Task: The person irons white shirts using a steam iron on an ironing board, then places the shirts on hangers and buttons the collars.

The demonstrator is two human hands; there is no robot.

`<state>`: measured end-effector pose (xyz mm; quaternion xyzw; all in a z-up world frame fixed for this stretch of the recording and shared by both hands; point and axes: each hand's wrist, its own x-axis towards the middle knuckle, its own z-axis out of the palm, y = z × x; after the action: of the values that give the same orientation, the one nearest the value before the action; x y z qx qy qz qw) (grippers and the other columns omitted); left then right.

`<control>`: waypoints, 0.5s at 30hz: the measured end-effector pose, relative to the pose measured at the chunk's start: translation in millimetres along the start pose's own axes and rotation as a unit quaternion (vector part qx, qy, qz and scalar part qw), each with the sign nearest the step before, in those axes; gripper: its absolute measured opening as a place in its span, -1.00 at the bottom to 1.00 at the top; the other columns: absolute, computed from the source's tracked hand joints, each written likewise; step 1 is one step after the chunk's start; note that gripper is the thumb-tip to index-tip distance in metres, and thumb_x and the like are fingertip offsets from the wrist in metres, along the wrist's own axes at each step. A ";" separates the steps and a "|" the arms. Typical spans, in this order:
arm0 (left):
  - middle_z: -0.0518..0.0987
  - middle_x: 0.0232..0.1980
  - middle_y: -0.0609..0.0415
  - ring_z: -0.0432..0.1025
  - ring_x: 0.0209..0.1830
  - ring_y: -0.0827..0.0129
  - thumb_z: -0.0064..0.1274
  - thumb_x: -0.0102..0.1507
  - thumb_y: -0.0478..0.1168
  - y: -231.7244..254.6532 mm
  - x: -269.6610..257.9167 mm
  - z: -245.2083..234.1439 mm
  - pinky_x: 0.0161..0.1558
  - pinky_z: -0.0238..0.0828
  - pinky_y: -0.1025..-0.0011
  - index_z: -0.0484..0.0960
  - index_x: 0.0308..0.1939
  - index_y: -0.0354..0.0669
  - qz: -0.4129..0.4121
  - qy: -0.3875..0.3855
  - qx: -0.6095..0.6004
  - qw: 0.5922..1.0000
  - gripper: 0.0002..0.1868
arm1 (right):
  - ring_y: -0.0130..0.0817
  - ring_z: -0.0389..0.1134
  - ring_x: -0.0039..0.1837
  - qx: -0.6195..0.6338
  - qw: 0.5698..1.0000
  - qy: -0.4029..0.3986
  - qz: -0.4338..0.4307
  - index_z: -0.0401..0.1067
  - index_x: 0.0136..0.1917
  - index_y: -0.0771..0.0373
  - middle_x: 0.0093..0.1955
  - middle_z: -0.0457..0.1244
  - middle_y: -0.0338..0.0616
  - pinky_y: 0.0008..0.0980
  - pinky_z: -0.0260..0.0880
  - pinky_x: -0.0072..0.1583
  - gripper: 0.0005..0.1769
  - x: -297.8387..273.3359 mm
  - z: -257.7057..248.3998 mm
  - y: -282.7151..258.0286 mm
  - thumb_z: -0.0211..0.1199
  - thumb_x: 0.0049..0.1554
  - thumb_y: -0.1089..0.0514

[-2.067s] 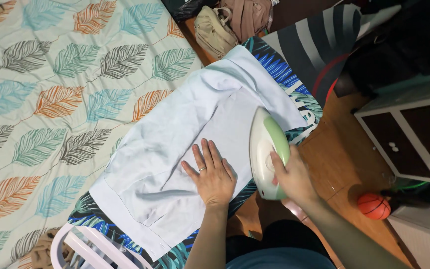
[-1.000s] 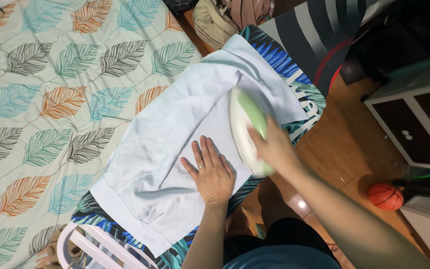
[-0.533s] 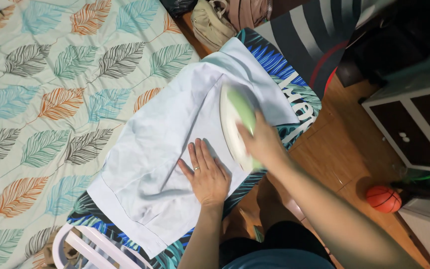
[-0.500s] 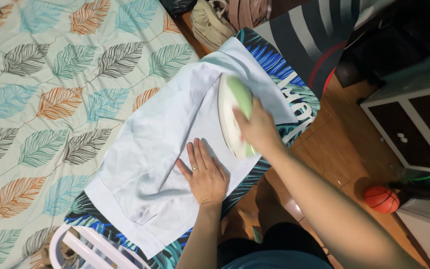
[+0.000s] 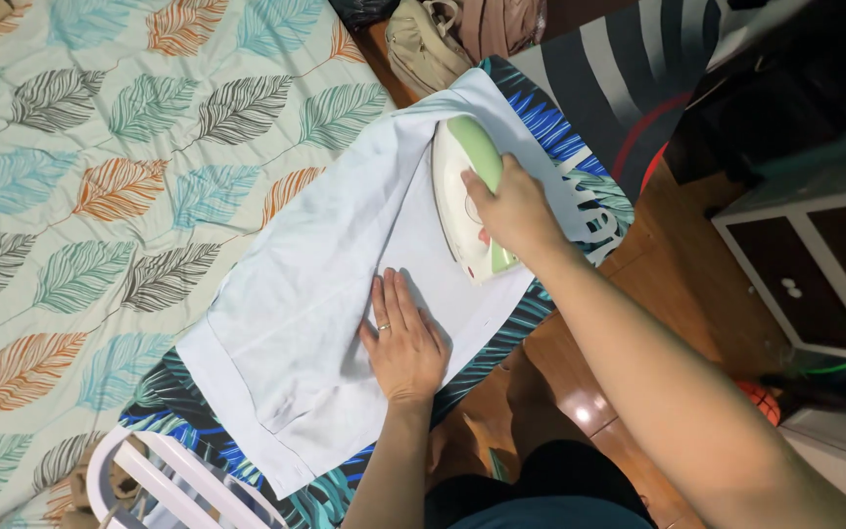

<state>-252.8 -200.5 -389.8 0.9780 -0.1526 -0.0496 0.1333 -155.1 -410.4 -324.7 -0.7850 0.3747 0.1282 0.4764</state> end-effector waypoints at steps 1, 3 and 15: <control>0.21 0.60 -0.06 0.06 0.62 0.16 -0.13 0.27 -0.22 0.5 0.9 0.2 0.35 -0.01 -0.12 0.20 0.52 -0.30 -0.006 -0.007 -0.009 1.000 -0.30 | -0.15 0.46 -0.41 -0.002 1.000 0.000 -0.001 0.29 0.09 0.40 -0.29 0.36 0.07 -0.18 0.49 -0.32 -0.50 -9.2 -0.8 5.6 0.21 0.21 -0.11; 0.22 0.58 -0.05 0.05 0.61 0.15 -0.12 0.22 -0.21 4.1 4.8 -2.0 0.35 -0.01 -0.13 0.20 0.51 -0.30 -0.005 -0.006 -0.005 1.000 -0.26 | -0.14 0.46 -0.42 -0.036 0.998 0.005 -0.043 0.31 0.08 0.38 -0.35 0.37 0.11 -0.19 0.46 -0.28 -0.52 -37.9 0.9 16.7 0.23 0.19 -0.11; 0.19 0.58 0.00 0.03 0.60 0.19 -0.12 0.17 -0.19 7.0 2.4 -3.1 0.32 0.07 -0.11 0.16 0.51 -0.29 -0.004 -0.033 0.002 0.999 -0.21 | -0.14 0.44 -0.44 -0.040 0.999 0.001 -0.032 0.31 0.08 0.39 -0.33 0.36 0.13 -0.18 0.46 -0.29 -0.50 -29.1 -9.4 20.2 0.20 0.19 -0.13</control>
<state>-252.0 -206.9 -385.0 0.9766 -0.1533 -0.0819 0.1264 -190.9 -410.1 -316.8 -0.8149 0.3449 0.1267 0.4482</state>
